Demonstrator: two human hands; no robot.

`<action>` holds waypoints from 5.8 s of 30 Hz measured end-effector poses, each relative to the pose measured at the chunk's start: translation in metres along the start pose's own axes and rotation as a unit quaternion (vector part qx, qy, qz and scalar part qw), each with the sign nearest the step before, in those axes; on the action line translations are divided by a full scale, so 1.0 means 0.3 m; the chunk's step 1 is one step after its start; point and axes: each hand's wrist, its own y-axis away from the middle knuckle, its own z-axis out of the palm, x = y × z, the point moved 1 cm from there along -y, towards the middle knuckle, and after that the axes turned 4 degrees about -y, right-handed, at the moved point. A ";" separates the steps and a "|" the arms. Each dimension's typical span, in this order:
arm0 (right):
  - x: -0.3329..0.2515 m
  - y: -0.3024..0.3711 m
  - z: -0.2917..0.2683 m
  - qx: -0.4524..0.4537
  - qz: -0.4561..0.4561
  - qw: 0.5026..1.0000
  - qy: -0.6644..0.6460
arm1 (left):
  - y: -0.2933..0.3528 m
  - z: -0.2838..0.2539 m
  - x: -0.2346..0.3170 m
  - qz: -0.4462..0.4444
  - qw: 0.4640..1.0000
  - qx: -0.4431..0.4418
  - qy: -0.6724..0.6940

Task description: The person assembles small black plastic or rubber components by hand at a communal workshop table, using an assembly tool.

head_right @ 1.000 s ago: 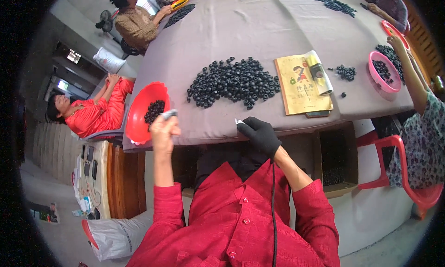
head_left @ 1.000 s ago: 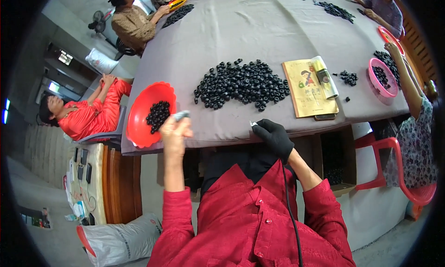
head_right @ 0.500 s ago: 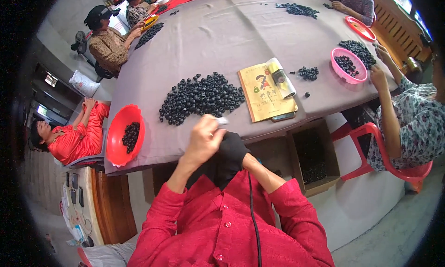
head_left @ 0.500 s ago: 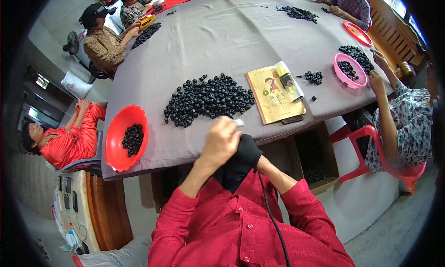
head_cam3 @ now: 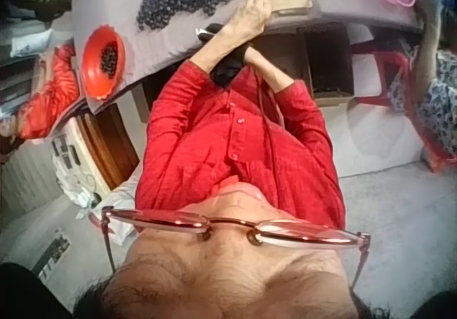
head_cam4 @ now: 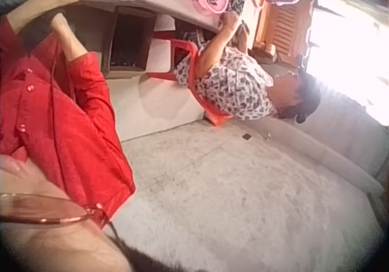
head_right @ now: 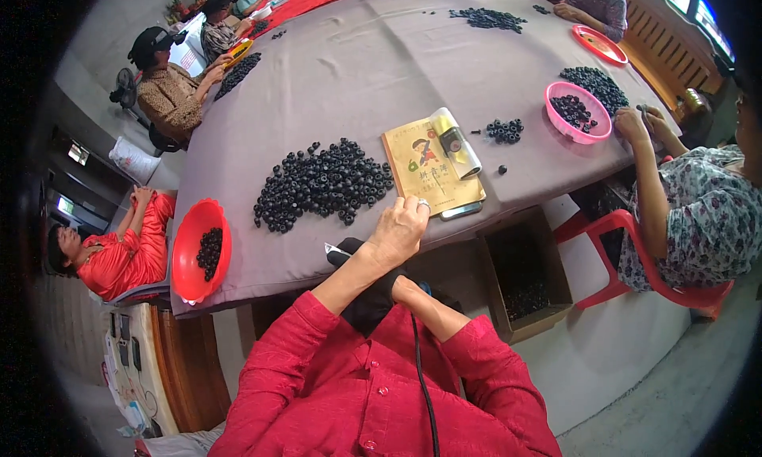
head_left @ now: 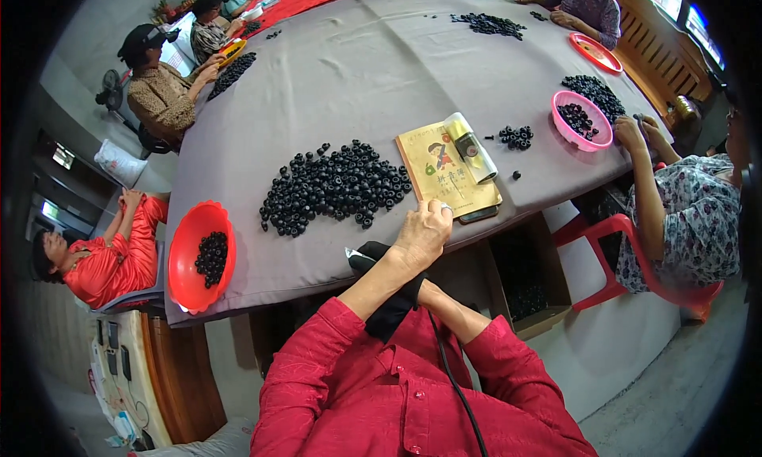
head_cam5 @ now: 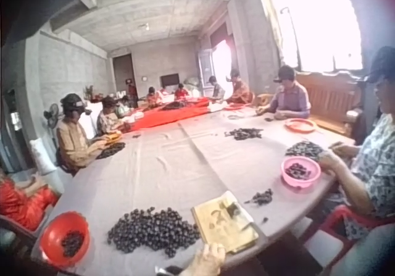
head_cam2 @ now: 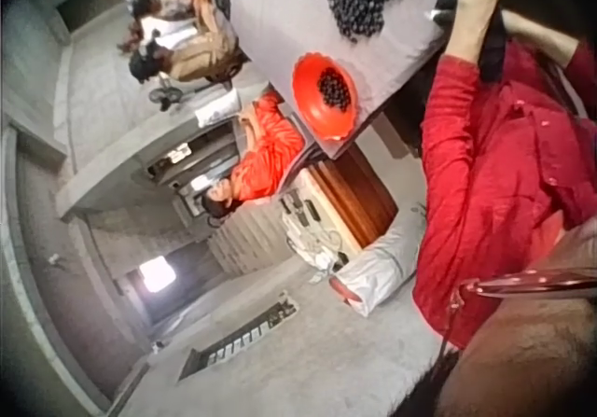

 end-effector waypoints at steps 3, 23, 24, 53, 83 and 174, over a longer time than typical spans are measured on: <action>0.020 -0.011 -0.004 -0.019 0.029 0.998 -0.055 | -0.007 0.012 0.006 0.011 0.999 -0.011 -0.032; -0.238 -0.133 0.136 -0.032 0.090 0.959 0.266 | -0.320 0.109 -0.401 -0.111 0.978 0.017 0.174; -0.237 -0.134 0.137 -0.031 0.091 0.962 0.257 | -0.335 0.121 -0.415 -0.111 0.978 0.018 0.177; -0.222 -0.140 0.139 -0.035 0.108 0.957 0.266 | -0.322 0.065 -0.405 -0.147 0.967 0.036 0.207; -0.200 -0.139 0.169 0.021 0.112 0.958 0.265 | 0.580 -0.114 -0.582 -0.399 0.875 0.150 0.230; -0.277 -0.188 0.192 0.014 0.056 0.982 0.180 | 0.453 0.009 -0.372 -0.287 0.489 0.138 0.812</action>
